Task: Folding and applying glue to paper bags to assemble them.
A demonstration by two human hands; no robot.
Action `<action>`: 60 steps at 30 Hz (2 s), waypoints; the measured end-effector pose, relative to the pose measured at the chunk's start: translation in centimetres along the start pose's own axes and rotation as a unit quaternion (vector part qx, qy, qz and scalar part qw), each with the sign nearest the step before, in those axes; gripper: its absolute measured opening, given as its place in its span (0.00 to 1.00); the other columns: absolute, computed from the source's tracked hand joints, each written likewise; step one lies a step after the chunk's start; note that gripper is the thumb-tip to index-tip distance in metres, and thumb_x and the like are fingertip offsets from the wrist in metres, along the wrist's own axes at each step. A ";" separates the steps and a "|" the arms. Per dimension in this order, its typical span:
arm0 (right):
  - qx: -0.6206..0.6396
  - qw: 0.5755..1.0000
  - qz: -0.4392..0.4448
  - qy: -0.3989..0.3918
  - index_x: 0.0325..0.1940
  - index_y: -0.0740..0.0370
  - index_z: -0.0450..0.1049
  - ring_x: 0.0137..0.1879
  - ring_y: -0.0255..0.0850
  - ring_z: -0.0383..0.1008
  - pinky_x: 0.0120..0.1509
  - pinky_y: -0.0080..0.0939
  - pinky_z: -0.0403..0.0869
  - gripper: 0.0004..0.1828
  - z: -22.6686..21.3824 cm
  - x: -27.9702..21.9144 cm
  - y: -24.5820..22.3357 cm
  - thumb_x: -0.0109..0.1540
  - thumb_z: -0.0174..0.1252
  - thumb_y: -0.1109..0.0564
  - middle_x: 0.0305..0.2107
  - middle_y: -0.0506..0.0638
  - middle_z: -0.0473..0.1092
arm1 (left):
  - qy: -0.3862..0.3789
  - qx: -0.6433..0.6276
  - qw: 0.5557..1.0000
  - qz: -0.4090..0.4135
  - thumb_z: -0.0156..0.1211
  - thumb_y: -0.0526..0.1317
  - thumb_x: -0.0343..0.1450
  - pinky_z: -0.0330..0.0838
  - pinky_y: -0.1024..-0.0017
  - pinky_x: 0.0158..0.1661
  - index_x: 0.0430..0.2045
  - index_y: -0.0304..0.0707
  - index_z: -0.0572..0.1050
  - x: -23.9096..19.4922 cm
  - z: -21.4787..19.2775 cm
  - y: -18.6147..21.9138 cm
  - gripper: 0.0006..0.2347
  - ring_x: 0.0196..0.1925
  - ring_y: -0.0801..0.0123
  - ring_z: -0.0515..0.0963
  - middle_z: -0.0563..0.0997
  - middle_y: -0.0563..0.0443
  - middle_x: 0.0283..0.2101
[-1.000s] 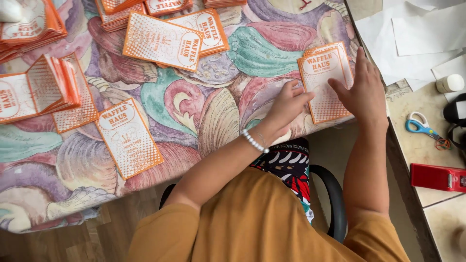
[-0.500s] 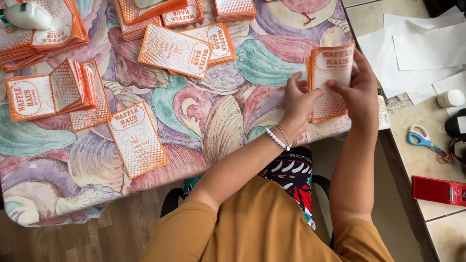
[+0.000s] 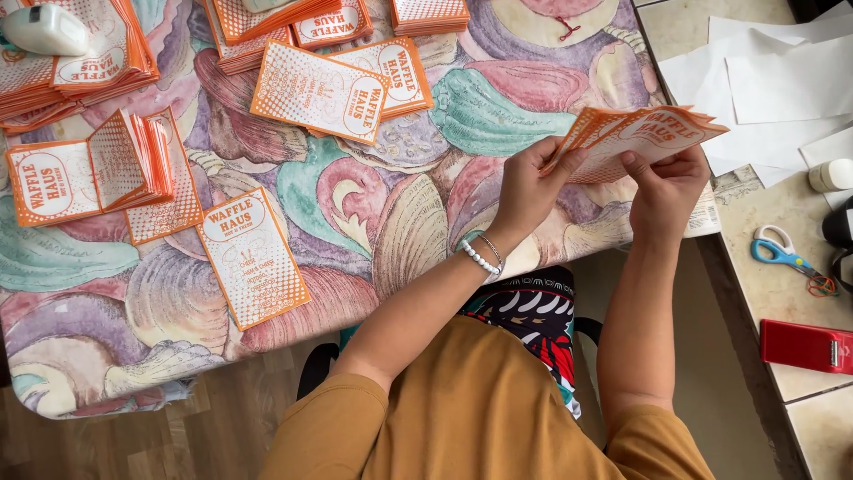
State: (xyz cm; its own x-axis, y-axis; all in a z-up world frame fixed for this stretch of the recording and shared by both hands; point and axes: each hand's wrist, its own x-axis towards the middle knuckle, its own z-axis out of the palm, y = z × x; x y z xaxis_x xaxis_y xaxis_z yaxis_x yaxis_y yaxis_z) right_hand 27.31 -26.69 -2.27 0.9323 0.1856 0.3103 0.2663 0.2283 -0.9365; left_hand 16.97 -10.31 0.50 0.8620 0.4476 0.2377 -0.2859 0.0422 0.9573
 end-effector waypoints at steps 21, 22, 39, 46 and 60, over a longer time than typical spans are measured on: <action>-0.047 0.991 -0.006 -0.121 0.66 0.63 0.63 0.57 0.39 0.73 0.66 0.45 0.74 0.25 2.0 -0.9 -1.7 0.68 0.62 0.69 0.49 0.54 0.72 | 0.037 0.111 0.985 0.128 0.60 0.44 0.74 0.75 0.41 0.54 0.62 0.34 0.60 -1.4 0.9 0.5 0.24 0.56 0.35 0.78 0.73 0.29 0.55; -0.063 0.990 0.017 -0.121 0.67 0.60 0.62 0.56 0.37 0.74 0.66 0.40 0.75 0.26 2.9 -0.8 -3.4 0.68 0.64 0.67 0.49 0.50 0.72 | 0.062 0.148 0.971 0.177 0.61 0.45 0.73 0.72 0.40 0.59 0.67 0.30 0.56 -1.8 0.2 1.5 0.30 0.60 0.35 0.75 0.68 0.27 0.61; -0.669 0.716 -0.187 -0.076 0.68 0.83 0.75 0.57 0.68 0.71 0.53 0.65 0.70 0.40 -6.6 -4.5 -5.1 0.64 0.81 0.50 0.56 0.75 0.72 | -0.063 0.702 0.708 0.039 0.67 0.41 0.69 0.75 0.56 0.55 0.45 0.33 0.80 -21.0 -30.2 10.3 0.14 0.62 0.50 0.78 0.79 0.39 0.58; -0.739 0.646 -0.163 -0.097 0.69 0.73 0.81 0.43 0.62 0.75 0.49 0.56 0.72 0.35 -12.6 -4.0 -1.5 0.60 0.64 0.51 0.40 0.66 0.78 | 0.026 0.683 0.711 0.167 0.62 0.32 0.75 0.78 0.65 0.37 0.34 0.32 0.81 -20.8 -28.6 9.5 0.03 0.40 0.62 0.85 0.86 0.47 0.41; -0.003 0.980 0.089 0.177 0.42 0.61 0.74 0.47 0.47 0.88 0.27 0.34 0.69 0.09 -2.4 -10.2 -7.5 0.61 0.58 0.54 0.39 0.52 0.79 | 0.120 0.299 0.939 0.117 0.71 0.38 0.68 0.74 0.71 0.38 0.26 0.41 0.79 -11.6 -10.6 3.5 0.05 0.35 0.68 0.80 0.82 0.53 0.34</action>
State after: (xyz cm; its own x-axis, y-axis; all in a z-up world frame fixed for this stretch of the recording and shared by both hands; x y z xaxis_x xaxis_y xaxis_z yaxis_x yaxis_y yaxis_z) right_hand 16.35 -32.58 1.21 0.9903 -0.1220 0.0663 0.0918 0.2172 -0.9718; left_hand 1.52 -5.85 -0.64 0.6656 0.5732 0.4779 -0.1076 -0.5600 0.8215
